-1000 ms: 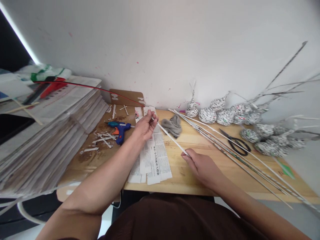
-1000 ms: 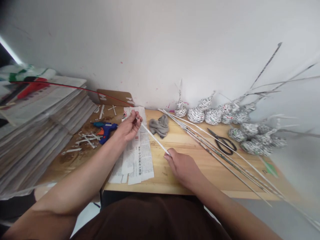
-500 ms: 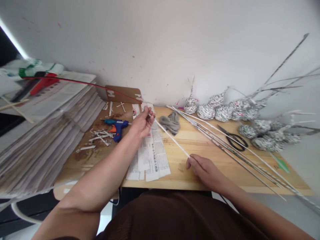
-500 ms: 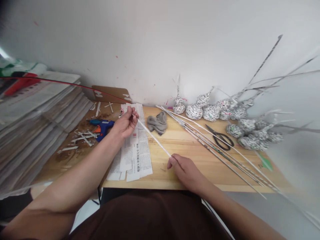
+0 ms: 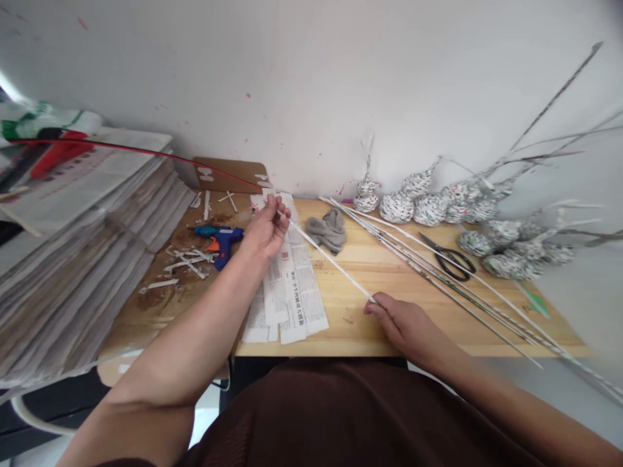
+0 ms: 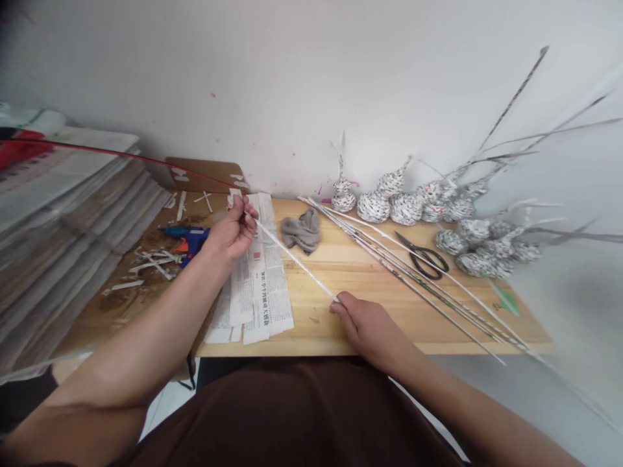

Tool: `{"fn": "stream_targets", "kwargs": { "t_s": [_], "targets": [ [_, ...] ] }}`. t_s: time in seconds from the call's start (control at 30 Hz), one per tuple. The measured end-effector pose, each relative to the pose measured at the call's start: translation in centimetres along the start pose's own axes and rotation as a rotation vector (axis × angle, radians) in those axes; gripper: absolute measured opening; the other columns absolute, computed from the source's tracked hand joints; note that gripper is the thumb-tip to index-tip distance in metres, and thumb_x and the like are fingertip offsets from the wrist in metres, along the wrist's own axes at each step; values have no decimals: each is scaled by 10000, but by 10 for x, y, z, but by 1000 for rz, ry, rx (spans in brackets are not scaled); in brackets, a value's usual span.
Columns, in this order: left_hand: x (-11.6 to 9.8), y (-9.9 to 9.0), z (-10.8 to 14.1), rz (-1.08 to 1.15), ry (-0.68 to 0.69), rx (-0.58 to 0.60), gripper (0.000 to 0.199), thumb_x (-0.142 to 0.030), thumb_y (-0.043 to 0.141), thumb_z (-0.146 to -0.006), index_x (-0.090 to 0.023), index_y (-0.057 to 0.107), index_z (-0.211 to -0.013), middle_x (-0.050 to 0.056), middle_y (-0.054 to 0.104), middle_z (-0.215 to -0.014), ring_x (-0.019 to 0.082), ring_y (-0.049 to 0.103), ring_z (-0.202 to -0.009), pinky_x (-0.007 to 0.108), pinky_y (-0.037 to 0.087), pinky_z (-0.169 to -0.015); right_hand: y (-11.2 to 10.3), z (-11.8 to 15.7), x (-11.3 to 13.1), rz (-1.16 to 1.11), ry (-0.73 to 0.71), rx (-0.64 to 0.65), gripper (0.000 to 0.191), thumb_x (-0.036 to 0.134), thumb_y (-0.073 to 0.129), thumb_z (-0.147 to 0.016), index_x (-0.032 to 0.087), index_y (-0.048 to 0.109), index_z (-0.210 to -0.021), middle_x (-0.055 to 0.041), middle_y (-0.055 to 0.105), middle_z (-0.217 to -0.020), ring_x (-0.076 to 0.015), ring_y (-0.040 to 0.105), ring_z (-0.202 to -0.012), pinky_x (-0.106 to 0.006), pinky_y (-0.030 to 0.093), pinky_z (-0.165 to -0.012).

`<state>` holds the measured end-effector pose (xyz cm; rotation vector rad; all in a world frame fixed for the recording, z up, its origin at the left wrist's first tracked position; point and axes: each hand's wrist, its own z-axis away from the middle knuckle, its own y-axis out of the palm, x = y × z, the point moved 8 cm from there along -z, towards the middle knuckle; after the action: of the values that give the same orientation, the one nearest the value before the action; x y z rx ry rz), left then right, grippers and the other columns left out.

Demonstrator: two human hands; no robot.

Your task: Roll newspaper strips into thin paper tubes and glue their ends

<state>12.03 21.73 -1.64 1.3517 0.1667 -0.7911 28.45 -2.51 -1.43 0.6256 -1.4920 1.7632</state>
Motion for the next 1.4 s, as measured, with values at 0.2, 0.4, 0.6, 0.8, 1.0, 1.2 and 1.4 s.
{"fn": "stream_targets", "kwargs": {
  "t_s": [0.2, 0.4, 0.6, 0.8, 1.0, 1.2, 1.4],
  "targets": [
    [2, 6, 5, 24, -56, 23, 189, -221, 519, -910, -124, 594, -766, -26, 542, -580, 27, 560, -509, 51, 430, -428, 48, 20, -12, -982, 286, 549, 372, 581, 359, -918, 235, 469, -837, 123, 142, -416, -69, 111, -286, -184, 162, -308],
    [-5, 3, 3, 44, -8, 9, 218, -227, 493, -921, -127, 586, -751, -31, 535, -569, 23, 551, -497, 50, 427, -431, 25, 10, -12, -605, 209, 312, 471, 608, 334, -914, 196, 550, -991, 58, 428, -536, -93, 415, -401, -221, 333, -410],
    [-10, -3, -1, 4, 63, -37, 243, -249, 482, -926, -127, 579, -740, -29, 544, -567, 31, 569, -495, 64, 448, -442, -20, 7, -2, 259, -16, -127, 310, 477, 450, -912, 206, 566, -818, -23, 549, -676, -166, 520, -646, -293, 360, -625],
    [-5, 1, 1, 18, 11, -5, 231, -246, 494, -921, -124, 575, -743, -28, 548, -564, 23, 561, -488, 52, 438, -427, 30, 18, -25, -746, 240, 361, 422, 562, 325, -933, 208, 534, -837, 103, 208, -417, -90, 217, -321, -213, 224, -353],
    [-7, 2, 1, 44, -6, -7, 236, -234, 476, -929, -128, 571, -740, -33, 551, -549, 18, 558, -486, 46, 433, -423, 30, 19, -25, -837, 258, 379, 496, 578, 346, -927, 151, 596, -884, 81, 352, -426, -82, 361, -331, -201, 289, -362],
    [-6, 0, 0, 3, 21, -3, 211, -226, 525, -905, -122, 580, -730, -34, 555, -555, 30, 570, -478, 60, 446, -420, -7, -5, 2, -245, 63, 65, 400, 523, 411, -919, 182, 606, -998, -25, 615, -749, -149, 580, -644, -279, 444, -614],
    [-7, -4, -3, -12, 64, -10, 195, -228, 550, -895, -118, 594, -740, -27, 566, -557, 37, 583, -486, 65, 462, -436, -9, -23, 30, 395, -169, -121, 287, 397, 470, -920, 194, 617, -782, -19, 647, -712, -141, 549, -619, -265, 329, -610]
  ]
}}
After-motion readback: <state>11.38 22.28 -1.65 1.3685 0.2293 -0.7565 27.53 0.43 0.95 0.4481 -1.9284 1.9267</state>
